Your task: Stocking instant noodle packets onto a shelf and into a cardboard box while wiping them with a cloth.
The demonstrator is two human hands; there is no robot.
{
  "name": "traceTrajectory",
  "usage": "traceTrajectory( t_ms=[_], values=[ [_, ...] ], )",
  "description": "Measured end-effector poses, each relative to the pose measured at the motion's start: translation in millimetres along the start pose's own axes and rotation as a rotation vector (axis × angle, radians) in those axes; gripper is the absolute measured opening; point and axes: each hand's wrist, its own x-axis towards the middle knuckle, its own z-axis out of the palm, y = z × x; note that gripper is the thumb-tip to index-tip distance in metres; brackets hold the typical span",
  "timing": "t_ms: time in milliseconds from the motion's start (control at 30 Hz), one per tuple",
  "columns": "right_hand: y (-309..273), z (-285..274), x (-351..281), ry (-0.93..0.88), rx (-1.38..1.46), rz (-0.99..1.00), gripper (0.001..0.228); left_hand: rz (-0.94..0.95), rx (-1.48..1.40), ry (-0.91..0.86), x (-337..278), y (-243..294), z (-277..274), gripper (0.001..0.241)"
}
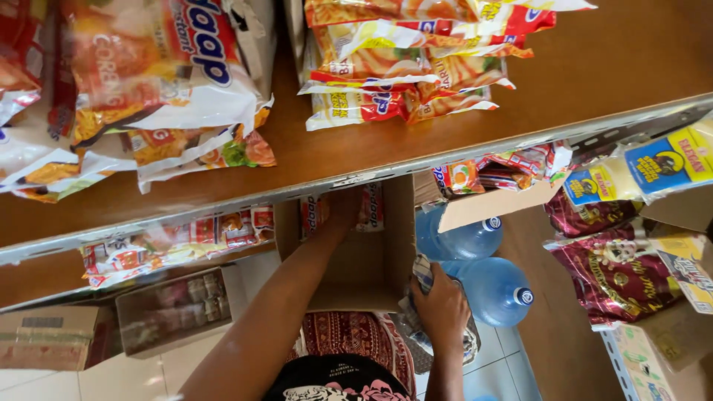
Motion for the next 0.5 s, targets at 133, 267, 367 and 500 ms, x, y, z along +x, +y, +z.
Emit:
traceTrajectory(
  t_ms=[133, 267, 367, 500],
  values=[
    [6.1, 4.1, 2.7, -0.071, -0.044, 0.0, 0.05, -0.028, 0.039, 0.068, -15.0, -14.5, 22.6, 0.037],
    [16.5, 14.2, 0.3, -0.02, 0.013, -0.033, 0.051, -0.046, 0.077, 0.132, -15.0, -24.8, 83.5, 0.037],
    [10.6, 11.5, -2.2, -0.043, 0.04, 0.018, 0.049, -0.034, 0.021, -0.1, -13.6, -14.8, 60.4, 0.04],
    [18.0, 21.2, -5.3, -0.048, 0.052, 0.017, 0.047, -0.055, -0.028, -0.233, -14.0, 18.3, 64.0, 0.039]
  ],
)
